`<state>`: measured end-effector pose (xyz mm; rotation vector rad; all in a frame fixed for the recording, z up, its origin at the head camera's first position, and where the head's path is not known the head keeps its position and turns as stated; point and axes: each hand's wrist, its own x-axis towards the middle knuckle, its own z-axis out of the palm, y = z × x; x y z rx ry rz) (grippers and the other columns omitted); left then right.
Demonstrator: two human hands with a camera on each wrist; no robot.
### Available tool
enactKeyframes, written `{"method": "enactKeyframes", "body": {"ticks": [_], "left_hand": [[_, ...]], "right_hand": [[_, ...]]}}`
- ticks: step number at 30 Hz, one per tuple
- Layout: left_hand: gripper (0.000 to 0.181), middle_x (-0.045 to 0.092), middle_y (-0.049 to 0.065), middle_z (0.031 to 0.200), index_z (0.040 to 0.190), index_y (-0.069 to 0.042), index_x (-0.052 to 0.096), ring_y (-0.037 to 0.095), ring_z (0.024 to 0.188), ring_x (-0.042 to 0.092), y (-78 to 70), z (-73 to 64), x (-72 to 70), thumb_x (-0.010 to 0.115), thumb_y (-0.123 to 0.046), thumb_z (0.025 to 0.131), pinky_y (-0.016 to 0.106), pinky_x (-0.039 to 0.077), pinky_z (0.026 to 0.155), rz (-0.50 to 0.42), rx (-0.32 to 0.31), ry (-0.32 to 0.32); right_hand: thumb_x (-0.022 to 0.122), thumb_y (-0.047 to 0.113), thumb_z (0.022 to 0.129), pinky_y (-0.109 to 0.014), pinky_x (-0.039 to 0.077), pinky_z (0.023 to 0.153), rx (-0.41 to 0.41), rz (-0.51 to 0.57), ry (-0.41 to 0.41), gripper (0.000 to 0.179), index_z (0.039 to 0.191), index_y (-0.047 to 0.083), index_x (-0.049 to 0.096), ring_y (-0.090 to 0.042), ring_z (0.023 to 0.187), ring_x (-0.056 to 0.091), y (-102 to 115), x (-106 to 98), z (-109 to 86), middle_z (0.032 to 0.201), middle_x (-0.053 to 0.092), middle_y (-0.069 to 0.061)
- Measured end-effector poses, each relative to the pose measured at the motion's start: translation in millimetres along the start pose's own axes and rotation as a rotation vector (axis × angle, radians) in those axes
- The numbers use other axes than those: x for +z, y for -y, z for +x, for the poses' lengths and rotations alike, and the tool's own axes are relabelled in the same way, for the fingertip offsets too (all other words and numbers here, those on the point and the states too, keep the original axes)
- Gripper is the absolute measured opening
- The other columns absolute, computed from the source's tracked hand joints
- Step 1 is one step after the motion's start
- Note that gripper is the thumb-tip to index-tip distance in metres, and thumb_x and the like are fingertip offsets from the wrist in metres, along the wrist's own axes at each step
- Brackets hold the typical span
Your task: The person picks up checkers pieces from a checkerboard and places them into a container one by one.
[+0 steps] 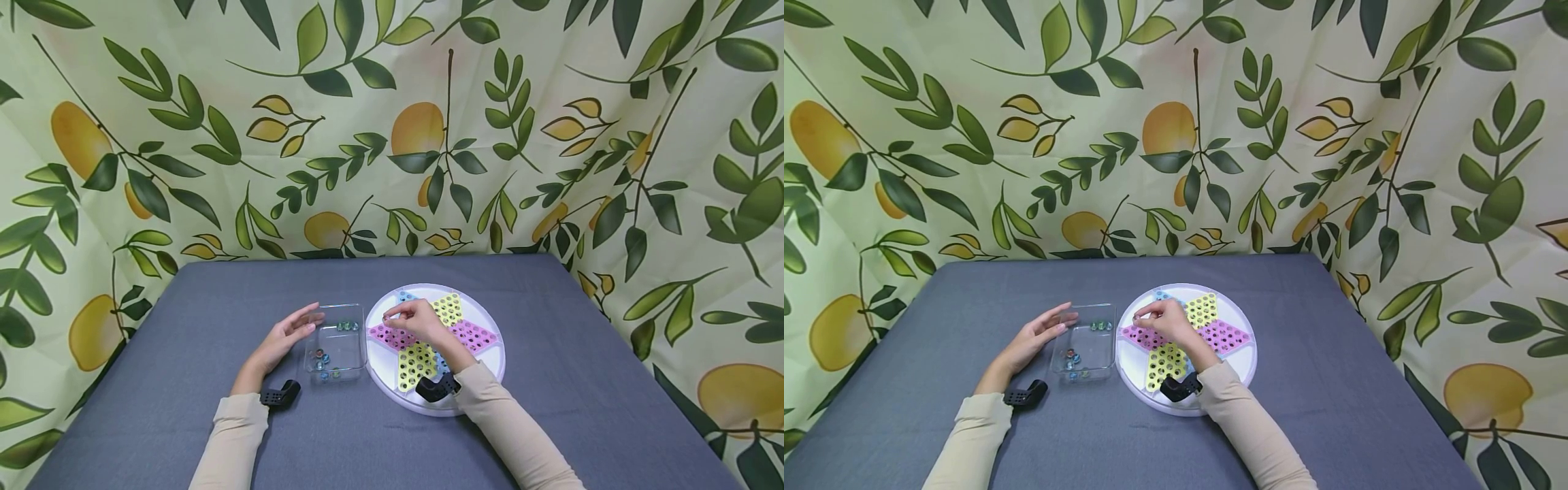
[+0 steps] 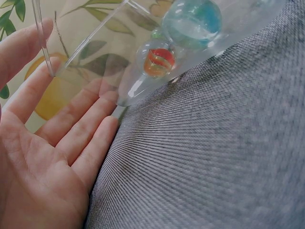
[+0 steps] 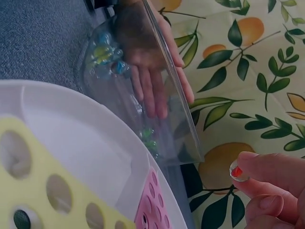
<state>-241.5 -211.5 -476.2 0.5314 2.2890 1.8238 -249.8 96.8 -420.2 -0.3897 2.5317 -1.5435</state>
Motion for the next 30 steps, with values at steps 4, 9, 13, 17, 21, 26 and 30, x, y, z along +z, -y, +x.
{"method": "enactKeyframes", "body": {"ticks": [4,9,13,17,21,26,30], "left_hand": [[0.055,0.044,0.028,0.146,0.149,-0.003,0.032,-0.016,0.113,0.054,0.5,-0.3,-0.2,0.05,-0.021,0.1,0.004,0.036,0.093,0.004,-0.002,-0.006],[0.055,0.044,0.03,0.146,0.149,-0.002,0.032,-0.016,0.113,0.054,0.6,-0.7,-0.7,0.05,-0.02,0.1,0.004,0.037,0.093,0.007,-0.003,-0.01],[0.055,0.044,0.029,0.146,0.149,-0.002,0.032,-0.016,0.113,0.054,0.6,-0.4,-0.7,0.05,-0.02,0.1,0.004,0.036,0.093,-0.003,-0.006,-0.007],[0.055,0.044,0.028,0.146,0.149,-0.004,0.032,-0.016,0.114,0.054,1.2,-0.2,-0.6,0.05,-0.021,0.1,0.004,0.036,0.094,-0.001,-0.003,-0.001],[0.055,0.044,0.028,0.146,0.149,-0.004,0.032,-0.015,0.114,0.054,1.7,-0.1,-0.7,0.05,-0.021,0.1,0.005,0.036,0.094,0.004,0.0,0.001],[0.056,0.045,0.028,0.146,0.149,-0.004,0.032,-0.016,0.113,0.054,1.1,0.1,-0.3,0.051,-0.022,0.1,0.004,0.036,0.093,0.0,-0.004,-0.004],[0.055,0.045,0.027,0.146,0.149,-0.005,0.032,-0.017,0.112,0.054,0.8,-0.2,-0.6,0.051,-0.022,0.1,0.004,0.036,0.093,0.005,-0.01,-0.005]], "right_hand": [[0.072,0.009,0.081,-0.017,0.025,0.046,0.004,0.02,0.013,0.024,0.102,-0.003,0.072,-0.003,0.048,0.032,2,3,-2.1,0.055,0.046,0.011],[0.073,0.008,0.08,-0.016,0.026,0.046,-0.007,0.017,0.011,0.023,0.1,-0.003,0.073,-0.004,0.05,0.034,2,8,-2.8,0.055,0.046,0.011],[0.073,0.008,0.08,-0.016,0.027,0.047,-0.007,0.018,0.017,0.022,0.099,-0.004,0.073,-0.003,0.051,0.035,3,11,-3.7,0.055,0.047,0.011],[0.073,0.008,0.081,-0.015,0.028,0.047,-0.045,0.019,0.032,0.022,0.099,-0.005,0.072,-0.002,0.05,0.036,5,14,-5.8,0.055,0.047,0.011],[0.073,0.007,0.08,-0.015,0.028,0.047,-0.078,0.013,0.044,0.022,0.098,-0.006,0.072,-0.002,0.051,0.036,6,18,-7.3,0.055,0.046,0.011],[0.073,0.006,0.08,-0.014,0.026,0.046,-0.101,0.02,0.055,0.023,0.098,-0.007,0.072,-0.001,0.05,0.035,8,23,-7.9,0.054,0.044,0.012],[0.073,0.006,0.081,-0.014,0.026,0.045,-0.098,0.041,0.078,0.022,0.098,-0.008,0.072,0.0,0.048,0.035,9,27,-8.1,0.053,0.044,0.012]]}}
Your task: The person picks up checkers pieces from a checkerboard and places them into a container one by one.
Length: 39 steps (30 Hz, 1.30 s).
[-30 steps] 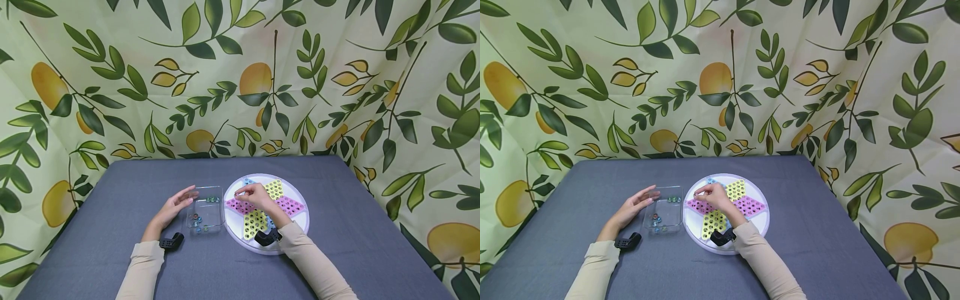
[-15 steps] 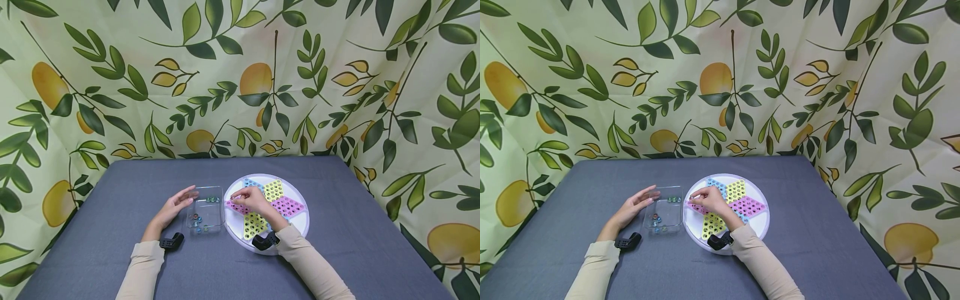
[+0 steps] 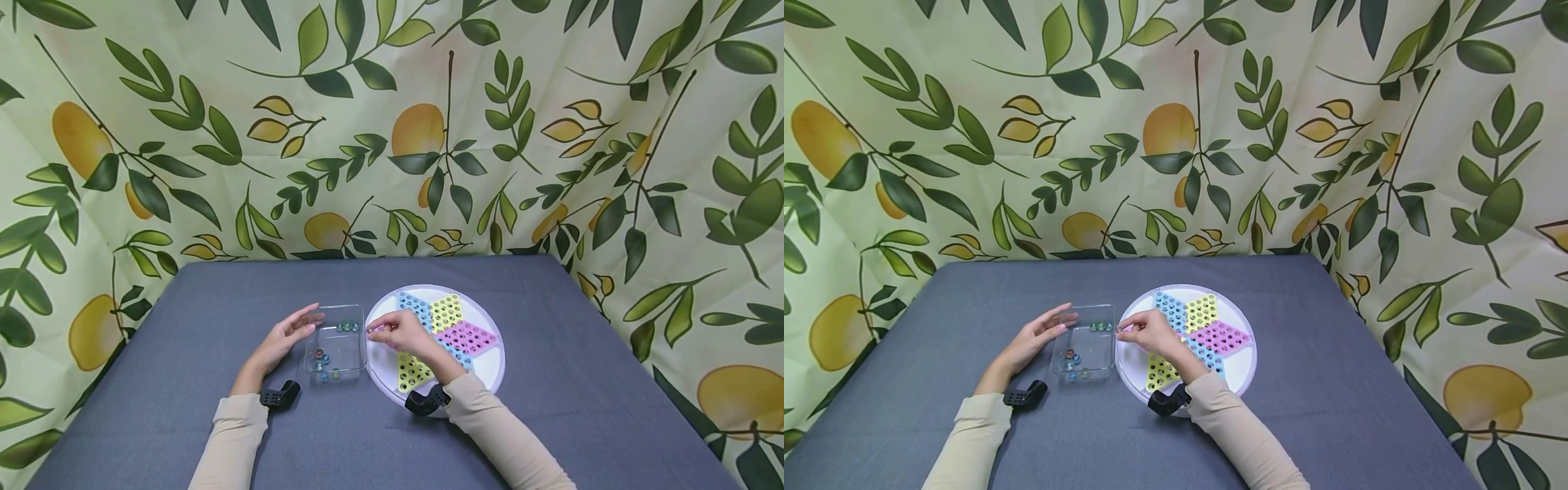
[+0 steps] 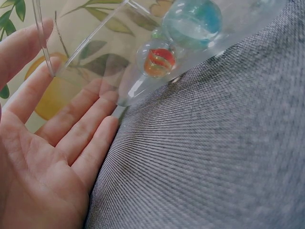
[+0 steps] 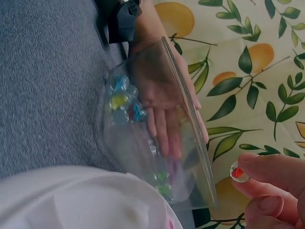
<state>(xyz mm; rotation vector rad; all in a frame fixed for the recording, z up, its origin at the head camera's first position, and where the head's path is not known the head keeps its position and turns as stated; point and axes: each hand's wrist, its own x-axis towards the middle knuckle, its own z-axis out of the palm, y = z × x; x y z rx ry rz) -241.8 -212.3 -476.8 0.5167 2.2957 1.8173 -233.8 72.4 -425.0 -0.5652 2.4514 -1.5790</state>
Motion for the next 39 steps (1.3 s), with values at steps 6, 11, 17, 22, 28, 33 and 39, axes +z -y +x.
{"method": "enactKeyframes", "body": {"ticks": [6,11,17,22,28,33,39], "left_hand": [[0.054,0.046,0.025,0.146,0.149,-0.007,0.034,-0.018,0.111,0.053,-0.2,0.8,0.1,0.051,-0.023,0.1,0.004,0.035,0.093,0.012,-0.013,-0.011],[0.054,0.046,0.024,0.146,0.149,-0.008,0.035,-0.018,0.112,0.053,1.4,-0.2,0.3,0.051,-0.023,0.1,0.004,0.035,0.093,0.024,-0.026,-0.01],[0.054,0.046,0.025,0.146,0.149,-0.009,0.035,-0.018,0.111,0.053,3.8,0.4,0.5,0.052,-0.024,0.1,0.004,0.035,0.093,0.019,-0.021,-0.008],[0.054,0.046,0.025,0.146,0.149,-0.008,0.034,-0.018,0.111,0.053,3.2,0.9,0.1,0.052,-0.023,0.1,0.004,0.035,0.093,0.02,-0.02,-0.013],[0.055,0.046,0.025,0.146,0.149,-0.007,0.034,-0.018,0.111,0.053,2.6,0.9,0.0,0.052,-0.023,0.1,0.005,0.035,0.093,0.019,-0.02,-0.008],[0.055,0.046,0.026,0.146,0.149,-0.007,0.033,-0.018,0.11,0.053,1.2,1.1,0.8,0.052,-0.023,0.1,0.004,0.035,0.093,0.016,-0.021,-0.008],[0.055,0.046,0.023,0.147,0.15,-0.009,0.033,-0.019,0.11,0.053,0.0,1.0,0.9,0.051,-0.024,0.1,0.006,0.035,0.094,0.031,-0.044,-0.014]], "right_hand": [[0.073,0.007,0.081,-0.015,0.026,0.049,-0.035,-0.013,0.026,0.022,0.098,-0.007,0.073,-0.001,0.054,0.036,3,6,-1.3,0.057,0.044,0.011],[0.074,0.006,0.08,-0.015,0.026,0.049,-0.024,-0.01,0.037,0.021,0.097,-0.006,0.073,-0.002,0.055,0.037,3,9,-2.4,0.058,0.046,0.01],[0.074,0.006,0.08,-0.014,0.027,0.05,-0.032,-0.018,0.053,0.021,0.098,-0.006,0.073,-0.001,0.055,0.037,2,13,-1.9,0.058,0.045,0.01],[0.073,0.005,0.081,-0.014,0.027,0.049,-0.027,-0.001,0.06,0.021,0.098,-0.007,0.073,-0.001,0.054,0.037,2,15,-1.6,0.057,0.045,0.01],[0.073,0.004,0.081,-0.014,0.027,0.049,-0.031,0.002,0.059,0.02,0.097,-0.007,0.073,0.0,0.054,0.037,1,17,-1.7,0.057,0.047,0.01],[0.073,0.005,0.08,-0.014,0.027,0.049,-0.039,-0.007,0.057,0.02,0.097,-0.006,0.073,0.0,0.054,0.038,1,17,-1.6,0.057,0.048,0.011],[0.074,0.006,0.079,-0.014,0.026,0.048,-0.044,-0.027,0.053,0.02,0.097,-0.005,0.074,0.0,0.053,0.037,1,18,-0.8,0.056,0.046,0.011]]}}
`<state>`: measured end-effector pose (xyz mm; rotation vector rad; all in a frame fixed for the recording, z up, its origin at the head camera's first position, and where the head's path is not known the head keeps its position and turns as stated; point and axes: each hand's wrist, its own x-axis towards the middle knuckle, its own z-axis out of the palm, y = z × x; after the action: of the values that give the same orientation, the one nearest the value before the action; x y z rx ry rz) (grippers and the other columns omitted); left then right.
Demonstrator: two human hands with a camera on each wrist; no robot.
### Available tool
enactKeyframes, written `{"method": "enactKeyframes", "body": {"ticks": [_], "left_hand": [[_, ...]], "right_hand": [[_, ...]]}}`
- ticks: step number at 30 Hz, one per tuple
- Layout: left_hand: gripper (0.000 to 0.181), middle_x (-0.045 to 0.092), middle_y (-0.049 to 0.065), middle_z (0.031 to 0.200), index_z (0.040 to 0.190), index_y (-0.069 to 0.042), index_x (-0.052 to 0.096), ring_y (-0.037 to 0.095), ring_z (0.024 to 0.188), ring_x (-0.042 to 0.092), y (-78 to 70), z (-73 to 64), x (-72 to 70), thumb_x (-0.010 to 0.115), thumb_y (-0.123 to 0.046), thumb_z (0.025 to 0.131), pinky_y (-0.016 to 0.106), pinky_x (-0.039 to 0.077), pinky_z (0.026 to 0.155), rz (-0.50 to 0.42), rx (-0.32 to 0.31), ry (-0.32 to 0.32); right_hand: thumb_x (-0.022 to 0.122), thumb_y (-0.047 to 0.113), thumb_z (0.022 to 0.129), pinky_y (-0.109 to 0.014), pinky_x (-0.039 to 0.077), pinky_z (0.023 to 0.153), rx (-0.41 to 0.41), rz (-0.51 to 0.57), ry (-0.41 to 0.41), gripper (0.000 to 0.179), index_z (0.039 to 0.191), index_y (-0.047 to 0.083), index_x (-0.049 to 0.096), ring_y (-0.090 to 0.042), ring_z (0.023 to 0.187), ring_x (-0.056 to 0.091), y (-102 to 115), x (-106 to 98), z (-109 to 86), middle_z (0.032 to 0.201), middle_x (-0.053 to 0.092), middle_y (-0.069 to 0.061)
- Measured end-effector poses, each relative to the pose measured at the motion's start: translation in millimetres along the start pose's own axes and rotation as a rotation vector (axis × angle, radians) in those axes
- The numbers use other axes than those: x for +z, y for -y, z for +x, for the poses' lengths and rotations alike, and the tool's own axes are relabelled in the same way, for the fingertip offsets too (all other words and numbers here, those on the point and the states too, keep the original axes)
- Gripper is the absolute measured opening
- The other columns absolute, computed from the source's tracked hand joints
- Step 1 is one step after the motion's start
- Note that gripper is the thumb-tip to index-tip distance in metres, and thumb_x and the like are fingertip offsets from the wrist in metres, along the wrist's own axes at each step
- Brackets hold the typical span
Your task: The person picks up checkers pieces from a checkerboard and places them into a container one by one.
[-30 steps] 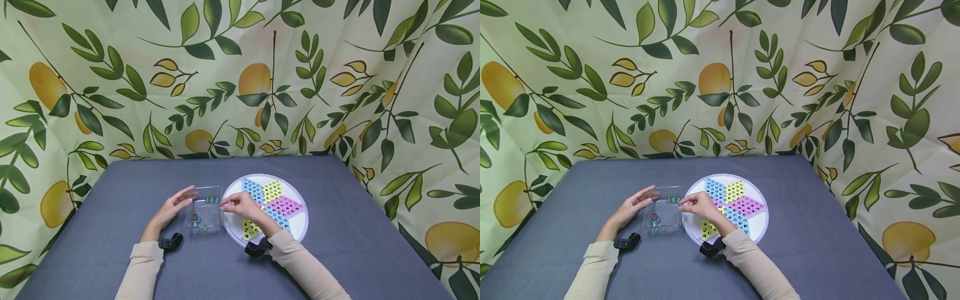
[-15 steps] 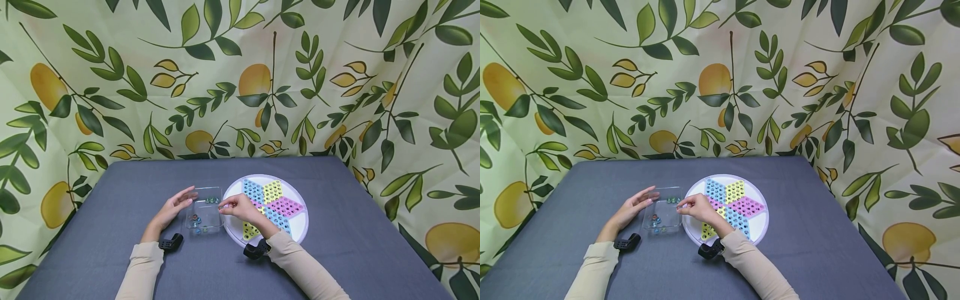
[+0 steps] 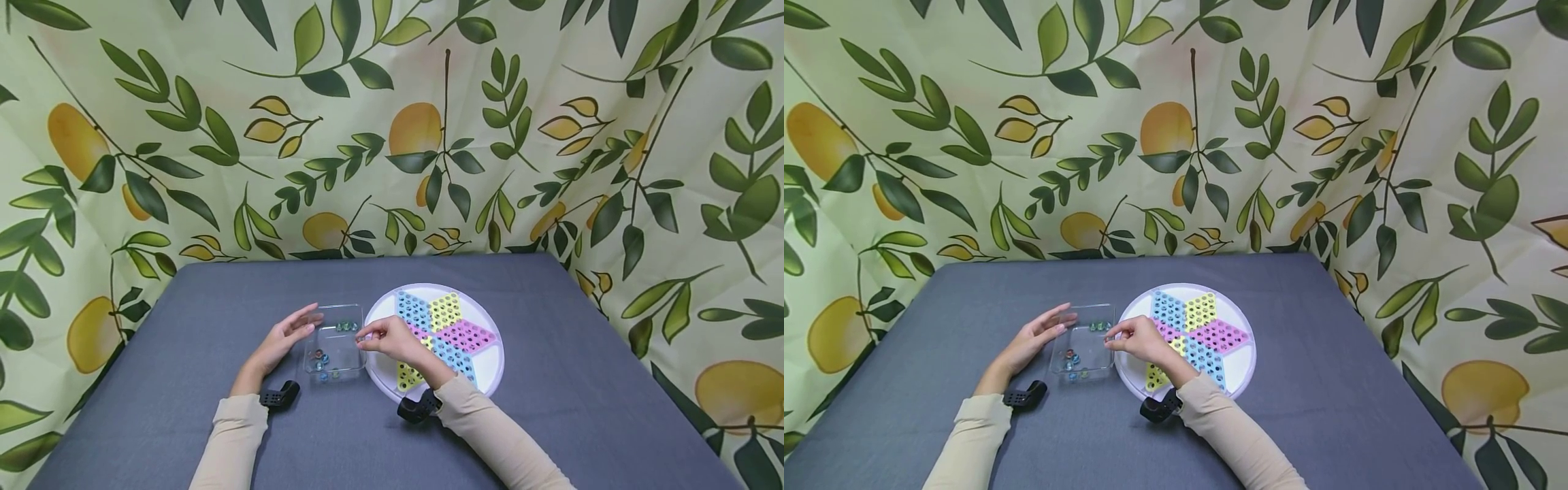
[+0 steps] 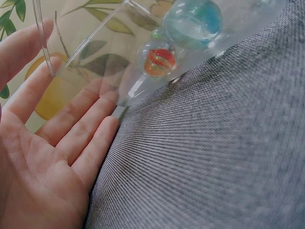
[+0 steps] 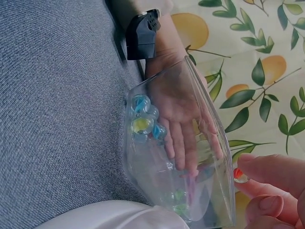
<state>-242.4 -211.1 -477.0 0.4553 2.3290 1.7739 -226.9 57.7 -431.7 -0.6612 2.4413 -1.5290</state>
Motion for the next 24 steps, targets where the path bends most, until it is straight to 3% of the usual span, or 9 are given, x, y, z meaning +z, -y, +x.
{"method": "enactKeyframes", "body": {"ticks": [5,13,18,21,24], "left_hand": [[0.054,0.047,0.021,0.147,0.15,-0.01,0.033,-0.019,0.112,0.052,-0.3,-1.6,-0.3,0.051,-0.025,0.1,0.014,0.036,0.1,0.024,-0.008,-0.006],[0.055,0.046,0.026,0.146,0.15,-0.007,0.032,-0.019,0.11,0.053,-2.0,-2.8,-0.5,0.051,-0.023,0.1,0.004,0.034,0.093,-0.009,0.019,-0.007],[0.056,0.046,0.026,0.146,0.15,-0.005,0.032,-0.019,0.11,0.053,-3.1,-2.4,0.5,0.051,-0.024,0.1,0.003,0.034,0.093,-0.015,0.026,-0.01],[0.057,0.045,0.027,0.146,0.15,-0.004,0.031,-0.019,0.111,0.053,-3.4,-3.4,0.1,0.051,-0.023,0.1,0.003,0.035,0.093,-0.019,0.03,-0.004],[0.057,0.044,0.027,0.147,0.151,-0.004,0.029,-0.013,0.116,0.053,-6.2,-6.2,-3.0,0.051,-0.023,0.1,0.003,0.036,0.093,-0.003,0.024,-0.014]], "right_hand": [[0.075,0.006,0.078,-0.014,0.026,0.047,0.006,-0.009,-0.001,0.022,0.098,-0.005,0.073,0.0,0.053,0.036,1,1,-0.7,0.056,0.045,0.011],[0.076,0.007,0.078,-0.015,0.027,0.047,0.019,-0.005,-0.006,0.023,0.098,-0.004,0.073,0.0,0.052,0.036,1,-1,-2.8,0.057,0.045,0.01],[0.075,0.008,0.079,-0.015,0.027,0.049,-0.009,0.014,-0.007,0.022,0.096,-0.005,0.073,0.001,0.053,0.037,-2,-3,-5.0,0.058,0.044,0.011],[0.075,0.011,0.08,-0.016,0.028,0.048,-0.067,0.014,-0.026,0.019,0.094,-0.002,0.075,0.002,0.054,0.037,-4,-5,-7.8,0.057,0.044,0.014],[0.075,0.014,0.08,-0.016,0.03,0.048,-0.039,0.006,-0.065,0.02,0.095,0.001,0.075,0.0,0.055,0.039,-4,-11,-9.8,0.059,0.047,0.011]]}}
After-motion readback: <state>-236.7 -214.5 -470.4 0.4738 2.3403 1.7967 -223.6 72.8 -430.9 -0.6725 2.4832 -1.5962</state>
